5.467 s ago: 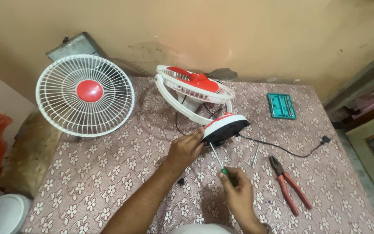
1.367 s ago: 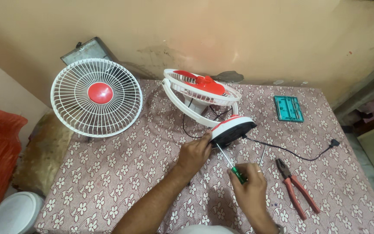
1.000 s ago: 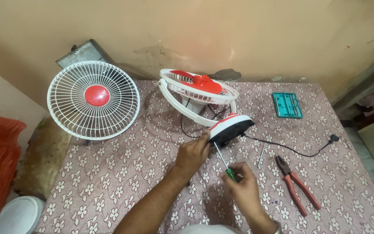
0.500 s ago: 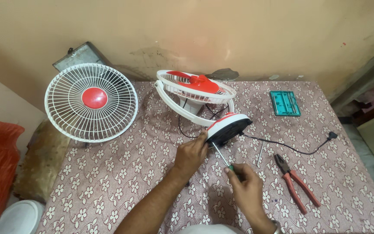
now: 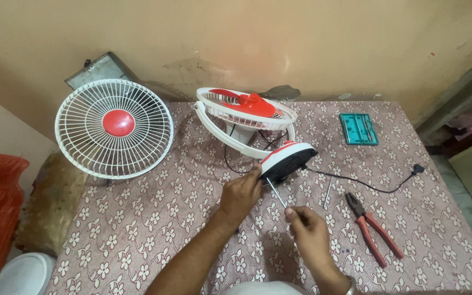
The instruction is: The person repairs a small table fan by using a screwdriver to tighten screws on the base and then uses pliers to adjust the fan cage. The person handles the fan, screwdriver, and pliers throughout the task.
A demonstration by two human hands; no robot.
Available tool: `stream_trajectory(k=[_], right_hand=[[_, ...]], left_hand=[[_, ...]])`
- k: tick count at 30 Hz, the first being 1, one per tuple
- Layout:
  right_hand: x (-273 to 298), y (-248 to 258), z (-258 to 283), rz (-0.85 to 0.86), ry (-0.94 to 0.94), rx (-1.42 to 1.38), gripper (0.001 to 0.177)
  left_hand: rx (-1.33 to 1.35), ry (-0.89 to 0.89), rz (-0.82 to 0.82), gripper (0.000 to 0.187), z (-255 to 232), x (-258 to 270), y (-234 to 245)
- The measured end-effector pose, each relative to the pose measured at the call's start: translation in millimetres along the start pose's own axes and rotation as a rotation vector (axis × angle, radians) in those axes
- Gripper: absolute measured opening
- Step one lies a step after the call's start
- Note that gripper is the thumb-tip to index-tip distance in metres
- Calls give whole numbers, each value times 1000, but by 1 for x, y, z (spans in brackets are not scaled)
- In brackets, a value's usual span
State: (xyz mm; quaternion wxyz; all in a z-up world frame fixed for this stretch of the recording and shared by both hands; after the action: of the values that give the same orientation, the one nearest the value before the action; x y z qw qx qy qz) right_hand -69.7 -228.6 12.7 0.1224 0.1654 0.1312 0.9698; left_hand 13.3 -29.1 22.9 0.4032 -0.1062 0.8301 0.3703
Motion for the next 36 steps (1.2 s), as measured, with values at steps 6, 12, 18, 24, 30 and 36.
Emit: stream_trajectory(k=[6, 12, 18, 24, 30, 36], right_hand=[[8, -4, 13, 9, 208, -62, 40], [6, -4, 5, 37, -16, -1, 28], [6, -2, 17, -10, 442, 126, 31], [-6, -11, -14, 194, -112, -323, 36], [-1, -8, 1, 26, 428, 1, 27], [13, 2, 27, -255, 741, 761, 24]], left_hand=[[-18, 4, 27, 38, 3, 4, -6], [5, 15, 13, 38, 2, 1, -4], [-27, -20, -9, 38, -1, -1, -2], [-34, -5, 1, 37, -3, -4, -2], [-26, -2, -11, 35, -2, -4, -1], [-35, 34, 20, 35, 0, 2, -9]])
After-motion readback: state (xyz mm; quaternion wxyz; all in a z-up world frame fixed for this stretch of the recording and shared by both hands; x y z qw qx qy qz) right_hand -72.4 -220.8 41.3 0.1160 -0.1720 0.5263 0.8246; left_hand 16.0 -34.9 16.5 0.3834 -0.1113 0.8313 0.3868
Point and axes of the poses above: each hand's wrist, its own x-axis away from the middle knuckle, its own y-axis out of the back of the hand, z = x × y, the point moved 4 cm from there along -x, towards the middle knuckle, and after that the axes turned 5 degrees about -z, right-handed, at the moved point
